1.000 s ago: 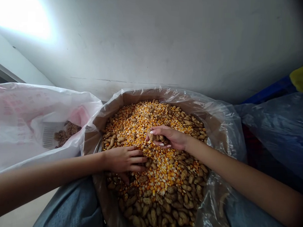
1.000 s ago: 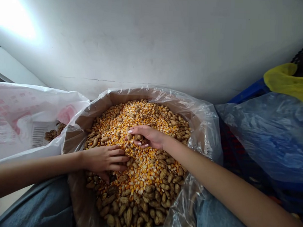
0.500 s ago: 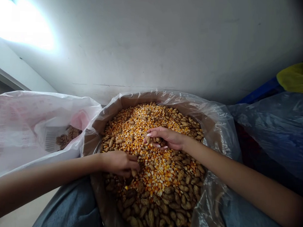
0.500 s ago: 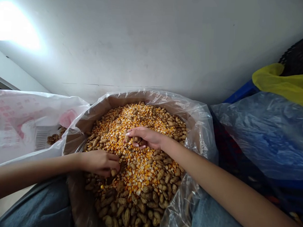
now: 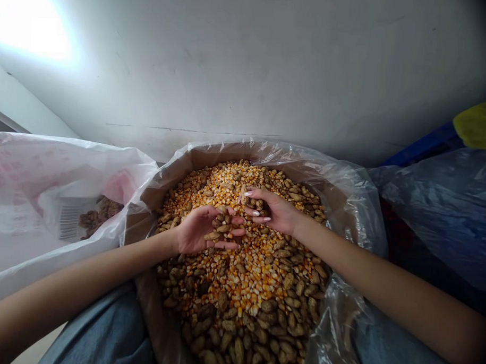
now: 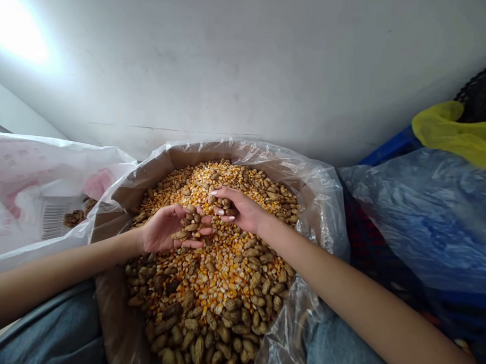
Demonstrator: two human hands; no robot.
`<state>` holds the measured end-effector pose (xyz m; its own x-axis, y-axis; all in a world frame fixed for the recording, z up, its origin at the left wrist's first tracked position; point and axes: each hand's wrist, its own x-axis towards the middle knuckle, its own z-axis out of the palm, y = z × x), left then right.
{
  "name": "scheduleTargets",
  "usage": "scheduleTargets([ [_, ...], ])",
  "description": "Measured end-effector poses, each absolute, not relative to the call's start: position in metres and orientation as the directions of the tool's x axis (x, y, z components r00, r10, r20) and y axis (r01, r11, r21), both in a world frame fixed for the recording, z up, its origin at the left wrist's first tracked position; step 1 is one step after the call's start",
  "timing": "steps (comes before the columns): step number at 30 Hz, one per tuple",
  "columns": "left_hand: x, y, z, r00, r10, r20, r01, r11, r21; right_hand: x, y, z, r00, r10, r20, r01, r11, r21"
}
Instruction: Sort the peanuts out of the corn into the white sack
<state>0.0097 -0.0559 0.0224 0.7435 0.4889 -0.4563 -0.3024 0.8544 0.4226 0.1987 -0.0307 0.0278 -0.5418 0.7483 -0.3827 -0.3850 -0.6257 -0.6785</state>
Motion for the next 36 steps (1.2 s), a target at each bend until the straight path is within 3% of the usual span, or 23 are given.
scheduleTargets([
  [4,0.005,-0.053,0.024,0.737,0.501,-0.454,-0.349,0.857,0.379,0.198,-0.03,0.027,-0.536,0.743,-0.4,-0.385,-0.637,-0.668],
  [11,0.003,-0.053,0.027,0.739,0.542,-0.4,-0.376,0.824,0.424,0.201,-0.03,0.027,-0.521,0.756,-0.396,-0.393,-0.624,-0.675],
  [19,0.003,-0.049,0.022,0.658,0.568,-0.495,-0.337,0.809,0.482,0.2,-0.031,0.028,-0.515,0.753,-0.41,-0.377,-0.628,-0.681],
  [36,0.002,-0.047,0.023,0.76,0.392,-0.519,-0.245,0.912,0.33,0.199,-0.031,0.027,-0.522,0.744,-0.417,-0.367,-0.637,-0.678],
])
